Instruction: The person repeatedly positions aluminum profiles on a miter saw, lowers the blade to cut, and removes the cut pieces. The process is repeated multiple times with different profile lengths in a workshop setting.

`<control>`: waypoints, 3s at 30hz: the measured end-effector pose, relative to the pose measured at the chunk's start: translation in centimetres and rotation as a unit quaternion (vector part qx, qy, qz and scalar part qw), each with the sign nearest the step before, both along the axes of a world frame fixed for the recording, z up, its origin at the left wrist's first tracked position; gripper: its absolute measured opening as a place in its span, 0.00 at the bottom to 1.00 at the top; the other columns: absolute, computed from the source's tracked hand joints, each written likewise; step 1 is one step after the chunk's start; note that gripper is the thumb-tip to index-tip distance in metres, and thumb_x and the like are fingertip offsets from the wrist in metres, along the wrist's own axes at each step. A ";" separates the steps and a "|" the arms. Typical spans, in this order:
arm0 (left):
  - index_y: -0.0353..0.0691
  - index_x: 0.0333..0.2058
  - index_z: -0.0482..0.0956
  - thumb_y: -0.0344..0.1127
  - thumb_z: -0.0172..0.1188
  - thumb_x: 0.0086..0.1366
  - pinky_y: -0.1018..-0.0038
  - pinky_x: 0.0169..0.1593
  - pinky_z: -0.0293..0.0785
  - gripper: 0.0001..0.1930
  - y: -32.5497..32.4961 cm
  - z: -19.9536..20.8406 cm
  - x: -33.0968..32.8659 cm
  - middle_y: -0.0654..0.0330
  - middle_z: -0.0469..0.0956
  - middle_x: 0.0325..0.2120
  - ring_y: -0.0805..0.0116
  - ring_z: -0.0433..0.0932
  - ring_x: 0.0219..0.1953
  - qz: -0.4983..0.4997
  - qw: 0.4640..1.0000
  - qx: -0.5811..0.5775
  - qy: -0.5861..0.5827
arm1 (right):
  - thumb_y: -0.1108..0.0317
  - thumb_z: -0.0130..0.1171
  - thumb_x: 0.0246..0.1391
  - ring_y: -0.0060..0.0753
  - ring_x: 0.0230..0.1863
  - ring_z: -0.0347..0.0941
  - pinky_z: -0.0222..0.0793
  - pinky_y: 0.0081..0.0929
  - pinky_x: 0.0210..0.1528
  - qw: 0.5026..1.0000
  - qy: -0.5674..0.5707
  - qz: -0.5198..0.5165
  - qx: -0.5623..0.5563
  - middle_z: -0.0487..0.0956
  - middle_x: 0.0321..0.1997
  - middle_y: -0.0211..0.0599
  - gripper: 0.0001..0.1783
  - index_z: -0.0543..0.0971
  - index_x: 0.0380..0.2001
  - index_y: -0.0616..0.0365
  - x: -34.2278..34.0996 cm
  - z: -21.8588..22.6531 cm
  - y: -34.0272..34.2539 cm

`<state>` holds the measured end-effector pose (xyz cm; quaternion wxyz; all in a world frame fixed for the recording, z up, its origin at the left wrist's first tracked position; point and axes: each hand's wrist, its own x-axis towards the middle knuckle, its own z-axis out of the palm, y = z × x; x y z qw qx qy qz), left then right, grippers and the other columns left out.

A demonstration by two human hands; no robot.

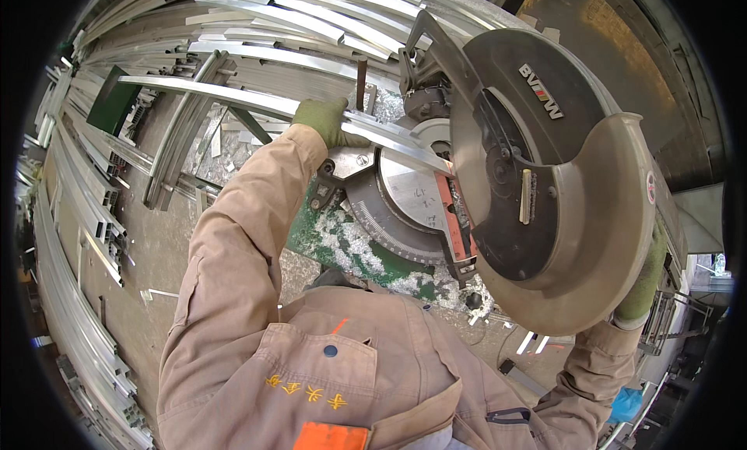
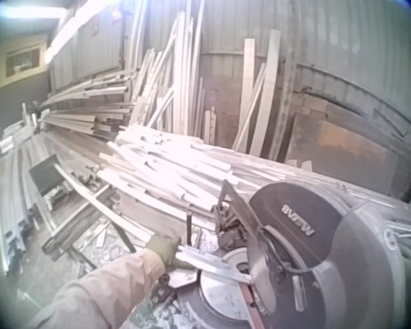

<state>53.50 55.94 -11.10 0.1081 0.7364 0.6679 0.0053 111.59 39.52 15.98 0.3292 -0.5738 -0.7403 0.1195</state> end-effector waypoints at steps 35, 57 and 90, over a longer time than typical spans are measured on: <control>0.39 0.72 0.86 0.98 0.80 0.48 0.48 0.63 0.90 0.71 0.0 0.5 0.1 0.39 0.97 0.53 0.32 0.97 0.56 -0.008 1.000 -0.019 0.021 | 0.73 0.80 0.62 0.62 0.61 0.90 0.86 0.53 0.63 0.944 -0.279 0.060 0.163 0.94 0.61 0.49 0.28 0.93 0.66 0.62 -0.9 0.3 -0.4; 0.40 0.66 0.88 0.96 0.80 0.50 0.49 0.65 0.89 0.65 0.2 -0.3 -0.3 0.41 0.98 0.51 0.33 0.97 0.55 -0.007 1.000 -0.002 0.003 | 0.66 0.81 0.56 0.68 0.56 0.88 0.82 0.57 0.60 0.967 -0.203 0.064 0.140 0.92 0.57 0.52 0.31 0.92 0.62 0.64 -1.5 -0.9 -0.9; 0.38 0.70 0.86 1.01 0.77 0.46 0.49 0.63 0.91 0.72 0.5 0.1 -0.4 0.40 0.98 0.53 0.34 0.97 0.56 -0.014 1.000 -0.025 0.013 | 0.68 0.80 0.63 0.66 0.66 0.87 0.83 0.62 0.70 0.952 -0.238 0.042 0.191 0.91 0.64 0.49 0.29 0.89 0.67 0.62 0.9 -9.4 -4.8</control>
